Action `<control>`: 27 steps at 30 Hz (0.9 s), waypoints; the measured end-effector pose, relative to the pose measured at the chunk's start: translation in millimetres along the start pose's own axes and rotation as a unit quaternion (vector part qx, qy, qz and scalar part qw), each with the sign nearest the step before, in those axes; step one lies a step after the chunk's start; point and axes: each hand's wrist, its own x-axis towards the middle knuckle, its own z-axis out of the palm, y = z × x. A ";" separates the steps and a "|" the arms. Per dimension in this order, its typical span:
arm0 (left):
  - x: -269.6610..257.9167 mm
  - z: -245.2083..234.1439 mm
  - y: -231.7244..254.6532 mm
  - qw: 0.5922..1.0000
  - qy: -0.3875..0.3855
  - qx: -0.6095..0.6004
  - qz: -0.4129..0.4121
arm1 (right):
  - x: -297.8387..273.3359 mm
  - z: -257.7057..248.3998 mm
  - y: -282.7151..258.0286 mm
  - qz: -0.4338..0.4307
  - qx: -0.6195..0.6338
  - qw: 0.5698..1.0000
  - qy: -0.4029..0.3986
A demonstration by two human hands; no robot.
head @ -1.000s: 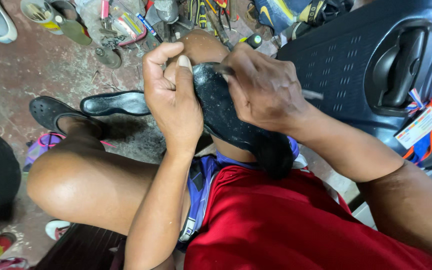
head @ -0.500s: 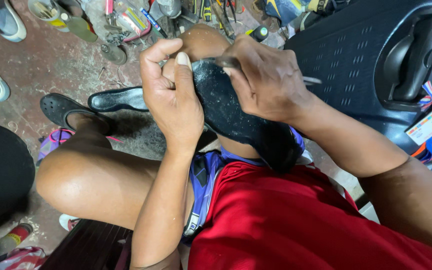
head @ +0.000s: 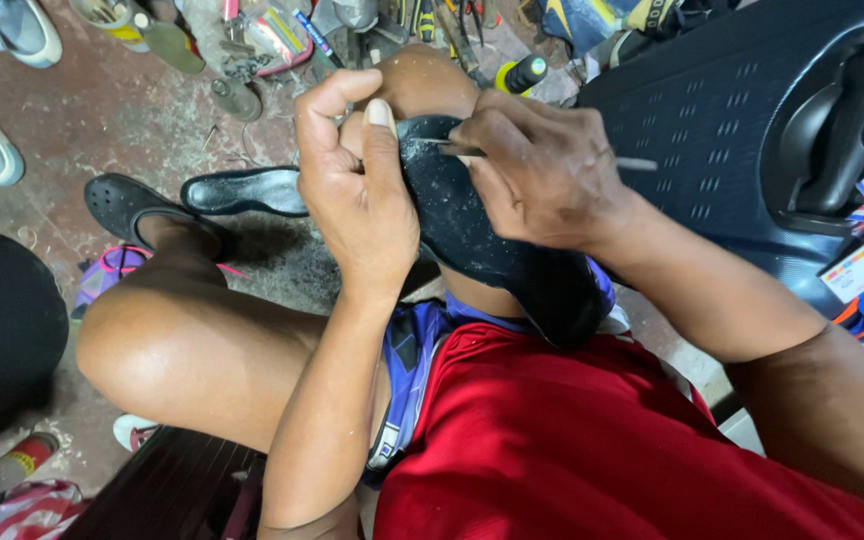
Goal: The person holds a black shoe sole and uses a small metal tool to scrape and clean the surface. They repeatedly scrape different areas of the sole, removing debris and smoothing the material.
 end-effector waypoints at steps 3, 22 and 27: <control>1.2 -0.1 -0.5 1.000 -0.007 -0.017 -0.018 | -2.0 0.8 -1.2 0.038 -0.006 0.999 0.000; 6.9 -4.4 -0.4 0.998 0.000 -0.005 -0.063 | -19.2 -32.7 -69.2 0.132 0.015 0.990 -0.045; 12.1 -13.0 -3.4 0.988 -0.086 -0.023 -0.129 | -15.0 -14.8 -46.5 0.138 -0.002 0.990 -0.017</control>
